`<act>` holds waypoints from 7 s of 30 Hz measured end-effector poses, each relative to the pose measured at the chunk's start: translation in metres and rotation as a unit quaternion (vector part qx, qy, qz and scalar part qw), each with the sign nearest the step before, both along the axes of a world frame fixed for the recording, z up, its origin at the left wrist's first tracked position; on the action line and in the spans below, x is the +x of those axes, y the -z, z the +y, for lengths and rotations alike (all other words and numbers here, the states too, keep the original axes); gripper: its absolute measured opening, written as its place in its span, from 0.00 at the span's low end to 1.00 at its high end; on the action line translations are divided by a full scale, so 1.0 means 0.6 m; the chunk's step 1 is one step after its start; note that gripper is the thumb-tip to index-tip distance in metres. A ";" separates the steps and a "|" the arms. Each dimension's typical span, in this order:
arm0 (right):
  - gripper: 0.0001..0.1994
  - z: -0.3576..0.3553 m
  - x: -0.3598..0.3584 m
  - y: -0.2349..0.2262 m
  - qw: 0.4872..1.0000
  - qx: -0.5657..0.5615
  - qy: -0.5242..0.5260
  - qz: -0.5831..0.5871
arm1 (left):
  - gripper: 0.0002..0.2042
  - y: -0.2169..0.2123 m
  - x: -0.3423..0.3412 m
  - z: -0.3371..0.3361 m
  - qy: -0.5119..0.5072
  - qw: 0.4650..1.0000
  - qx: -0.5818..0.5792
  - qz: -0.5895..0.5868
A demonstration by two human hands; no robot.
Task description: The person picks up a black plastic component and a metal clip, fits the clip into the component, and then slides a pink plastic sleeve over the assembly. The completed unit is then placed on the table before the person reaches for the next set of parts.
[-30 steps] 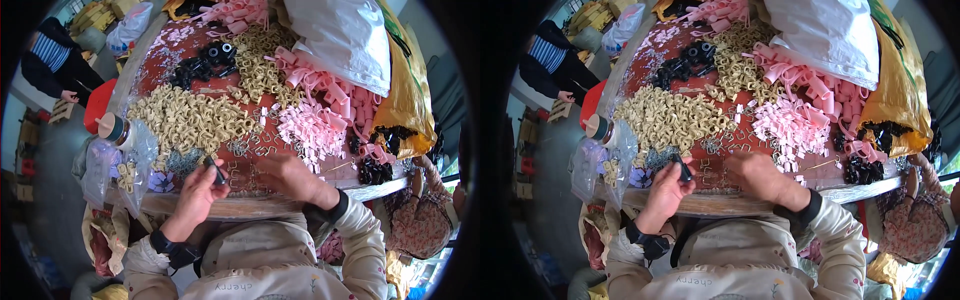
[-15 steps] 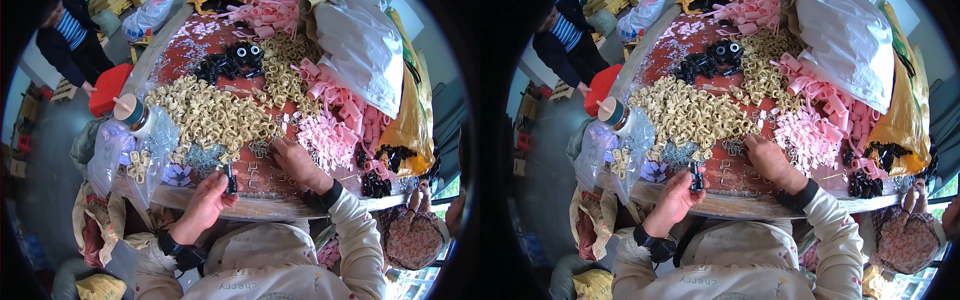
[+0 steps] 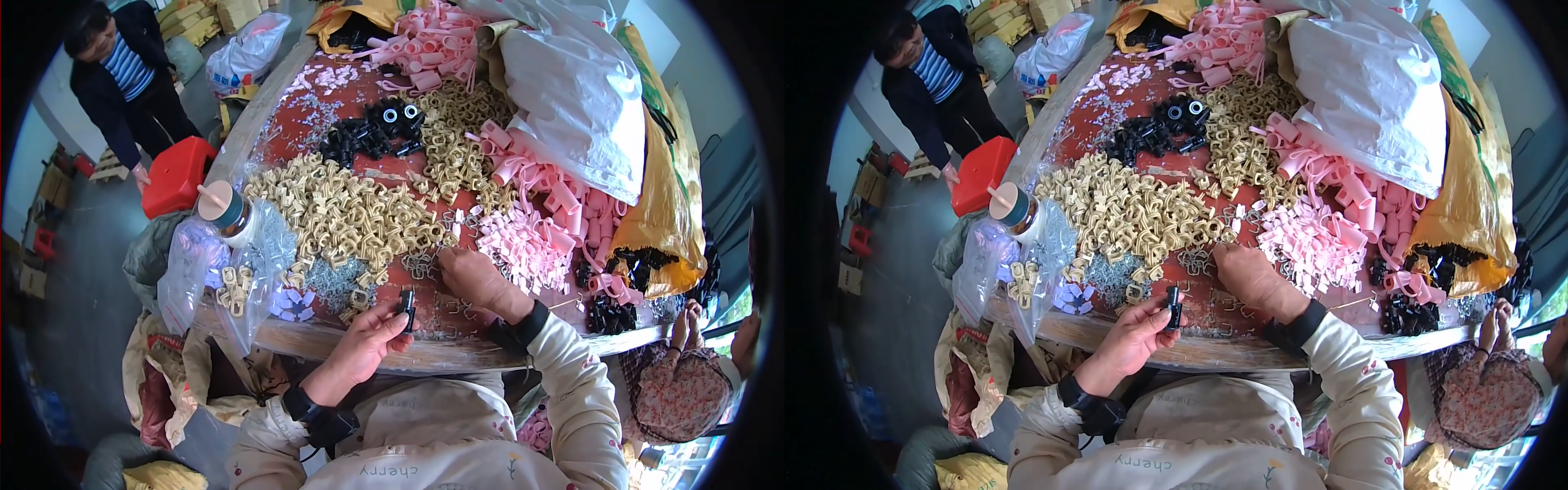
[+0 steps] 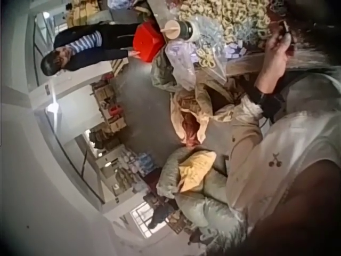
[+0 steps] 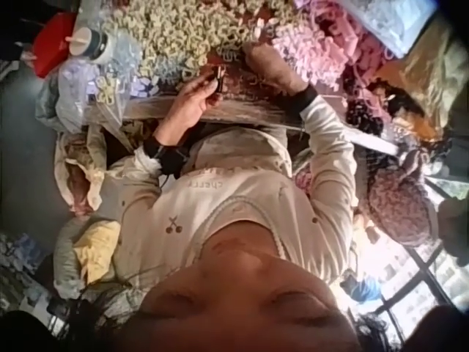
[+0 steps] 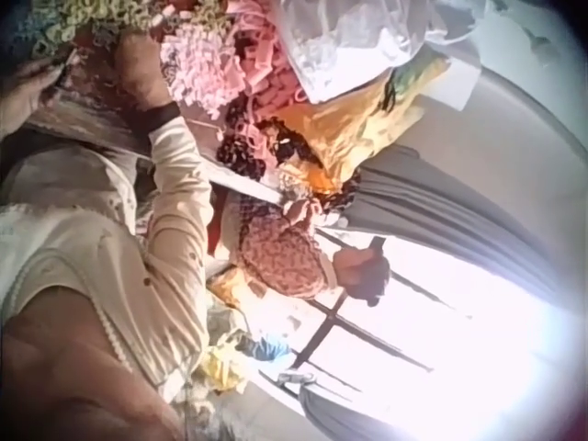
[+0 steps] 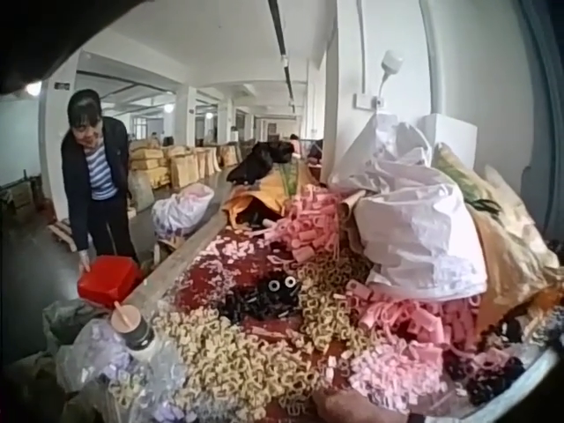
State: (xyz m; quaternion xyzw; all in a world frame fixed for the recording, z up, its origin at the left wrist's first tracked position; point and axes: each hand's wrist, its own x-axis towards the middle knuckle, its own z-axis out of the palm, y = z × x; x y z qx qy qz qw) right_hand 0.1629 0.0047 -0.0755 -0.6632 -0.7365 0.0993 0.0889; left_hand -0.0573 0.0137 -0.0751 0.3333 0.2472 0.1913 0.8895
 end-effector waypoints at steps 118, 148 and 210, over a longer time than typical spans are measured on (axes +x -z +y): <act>0.05 -0.156 -0.023 -0.069 0.937 0.125 -0.021 0.326 | 0.09 -0.011 0.059 -0.021 0.065 0.978 -0.163 -0.113; 0.06 -0.173 -0.043 -0.086 0.952 0.194 -0.044 0.234 | 0.13 -0.034 0.058 -0.046 0.073 0.993 -0.095 -0.009; 0.12 0.040 -0.099 -0.038 0.988 -0.009 -0.133 0.081 | 0.09 -0.008 -0.061 -0.011 -0.145 0.984 -0.089 -0.049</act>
